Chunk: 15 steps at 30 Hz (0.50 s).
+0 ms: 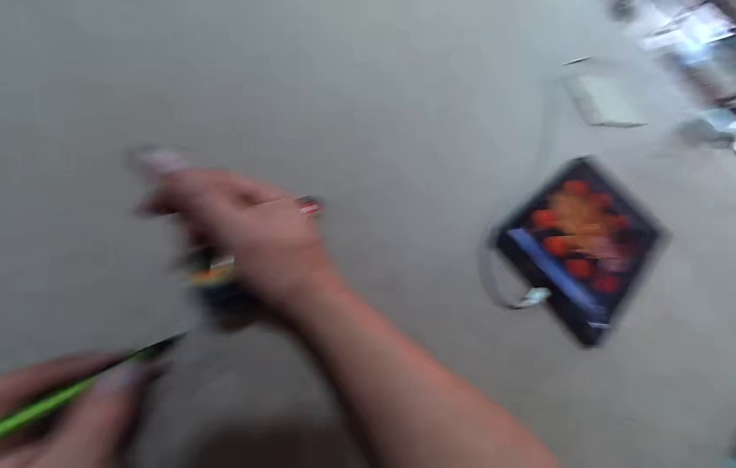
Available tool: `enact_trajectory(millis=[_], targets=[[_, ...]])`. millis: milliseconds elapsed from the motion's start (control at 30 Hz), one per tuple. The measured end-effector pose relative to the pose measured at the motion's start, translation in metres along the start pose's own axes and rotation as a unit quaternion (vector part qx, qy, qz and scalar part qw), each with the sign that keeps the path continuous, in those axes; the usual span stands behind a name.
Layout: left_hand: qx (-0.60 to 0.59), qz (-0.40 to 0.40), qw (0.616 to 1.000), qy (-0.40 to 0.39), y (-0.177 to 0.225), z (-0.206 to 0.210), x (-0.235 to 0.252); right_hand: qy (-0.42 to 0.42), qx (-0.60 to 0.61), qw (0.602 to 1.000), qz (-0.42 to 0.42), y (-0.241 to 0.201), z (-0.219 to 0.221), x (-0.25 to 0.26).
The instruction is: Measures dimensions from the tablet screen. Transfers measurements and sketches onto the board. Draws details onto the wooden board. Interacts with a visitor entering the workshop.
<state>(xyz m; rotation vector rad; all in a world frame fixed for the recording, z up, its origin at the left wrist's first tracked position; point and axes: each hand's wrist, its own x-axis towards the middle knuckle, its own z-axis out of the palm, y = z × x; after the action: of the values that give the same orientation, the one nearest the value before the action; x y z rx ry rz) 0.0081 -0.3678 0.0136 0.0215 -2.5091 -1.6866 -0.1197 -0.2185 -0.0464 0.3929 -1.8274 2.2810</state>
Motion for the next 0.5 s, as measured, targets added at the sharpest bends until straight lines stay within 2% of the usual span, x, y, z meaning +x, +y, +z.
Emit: enact_trajectory(millis=[33,100,133,267,500], targets=[[0.022,-0.003,0.999,0.023,-0.016,-0.009,-0.003,-0.010,0.097,0.995,-0.008,-0.001,0.004,0.004],[0.080,0.017,0.995,0.057,-0.031,-0.016,-0.005,-0.034,0.111,0.985,0.129,-0.040,-0.005,0.015],[0.096,0.025,0.993,0.062,-0.031,-0.016,-0.004,-0.031,0.096,0.984,0.148,-0.046,-0.007,0.018],[0.090,0.034,0.993,0.062,-0.028,-0.013,-0.003,-0.008,0.092,0.989,0.118,-0.043,-0.004,0.018],[0.071,0.055,0.995,0.043,-0.026,-0.012,-0.003,-0.002,0.098,0.987,0.127,-0.043,-0.003,0.018]])
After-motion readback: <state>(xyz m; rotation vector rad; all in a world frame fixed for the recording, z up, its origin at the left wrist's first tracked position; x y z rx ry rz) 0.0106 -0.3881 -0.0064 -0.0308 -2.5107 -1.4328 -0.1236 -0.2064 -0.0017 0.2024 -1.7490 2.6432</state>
